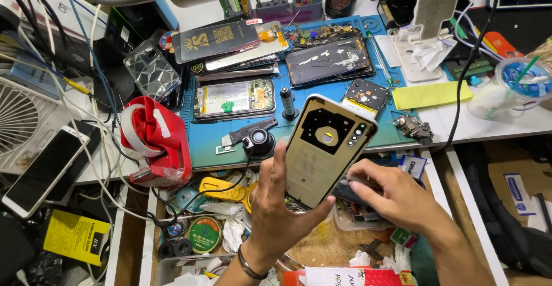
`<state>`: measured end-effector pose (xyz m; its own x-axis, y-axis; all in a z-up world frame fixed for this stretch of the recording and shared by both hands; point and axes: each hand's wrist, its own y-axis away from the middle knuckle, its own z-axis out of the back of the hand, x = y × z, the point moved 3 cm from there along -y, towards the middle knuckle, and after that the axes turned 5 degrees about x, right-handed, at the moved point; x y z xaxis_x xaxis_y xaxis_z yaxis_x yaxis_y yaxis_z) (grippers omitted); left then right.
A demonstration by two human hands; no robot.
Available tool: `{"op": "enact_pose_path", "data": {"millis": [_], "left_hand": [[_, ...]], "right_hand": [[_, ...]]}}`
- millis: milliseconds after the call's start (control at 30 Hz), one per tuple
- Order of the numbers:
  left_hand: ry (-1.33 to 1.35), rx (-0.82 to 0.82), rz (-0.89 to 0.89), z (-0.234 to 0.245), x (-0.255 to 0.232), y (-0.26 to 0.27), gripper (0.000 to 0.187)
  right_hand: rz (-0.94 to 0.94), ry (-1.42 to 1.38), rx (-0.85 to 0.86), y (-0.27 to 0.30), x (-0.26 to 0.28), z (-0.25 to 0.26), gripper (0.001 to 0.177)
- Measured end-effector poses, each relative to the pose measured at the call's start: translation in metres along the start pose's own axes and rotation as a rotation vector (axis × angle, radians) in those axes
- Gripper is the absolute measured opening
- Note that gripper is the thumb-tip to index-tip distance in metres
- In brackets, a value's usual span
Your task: Searching for specific components or tools within a cluttered drawer and a container of small electronic parts while holding a phone back cover.
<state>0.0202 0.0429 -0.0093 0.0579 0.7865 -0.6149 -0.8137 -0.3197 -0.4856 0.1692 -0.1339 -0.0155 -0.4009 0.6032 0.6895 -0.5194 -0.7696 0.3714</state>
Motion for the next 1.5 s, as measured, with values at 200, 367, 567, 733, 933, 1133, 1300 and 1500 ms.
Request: {"op": "enact_pose_path", "data": {"millis": [200,367,567,733,933,1133,1300,1500], "left_hand": [[-0.027,-0.016,-0.024,0.001,-0.001,0.0,0.112],[-0.02,-0.002,-0.001,0.002,-0.003,-0.001,0.113],[-0.024,-0.003,0.002,0.004,-0.007,-0.002,0.111],[0.019,0.069,0.057,-0.003,-0.017,-0.003,0.114],[0.021,0.297,0.099,-0.015,-0.02,0.0,0.112],[0.449,0.216,0.187,0.0,-0.018,-0.005,0.047],[0.72,0.209,0.41,-0.001,-0.011,-0.005,0.046],[0.93,0.186,0.575,-0.012,0.002,-0.002,0.05]], "right_hand": [[0.116,0.284,-0.071,-0.019,-0.026,-0.012,0.019],[0.0,0.385,-0.103,-0.02,-0.023,-0.014,0.021],[0.185,0.142,-0.387,0.003,0.007,0.0,0.022],[0.32,-0.502,-0.231,0.004,-0.001,-0.028,0.094],[0.162,-0.587,-0.28,-0.006,-0.04,-0.05,0.058],[0.158,-0.581,-0.323,-0.01,-0.058,-0.048,0.059],[0.275,-0.767,-0.192,-0.008,-0.042,-0.045,0.059],[0.231,-0.714,-0.222,-0.005,-0.034,-0.039,0.063]]}}
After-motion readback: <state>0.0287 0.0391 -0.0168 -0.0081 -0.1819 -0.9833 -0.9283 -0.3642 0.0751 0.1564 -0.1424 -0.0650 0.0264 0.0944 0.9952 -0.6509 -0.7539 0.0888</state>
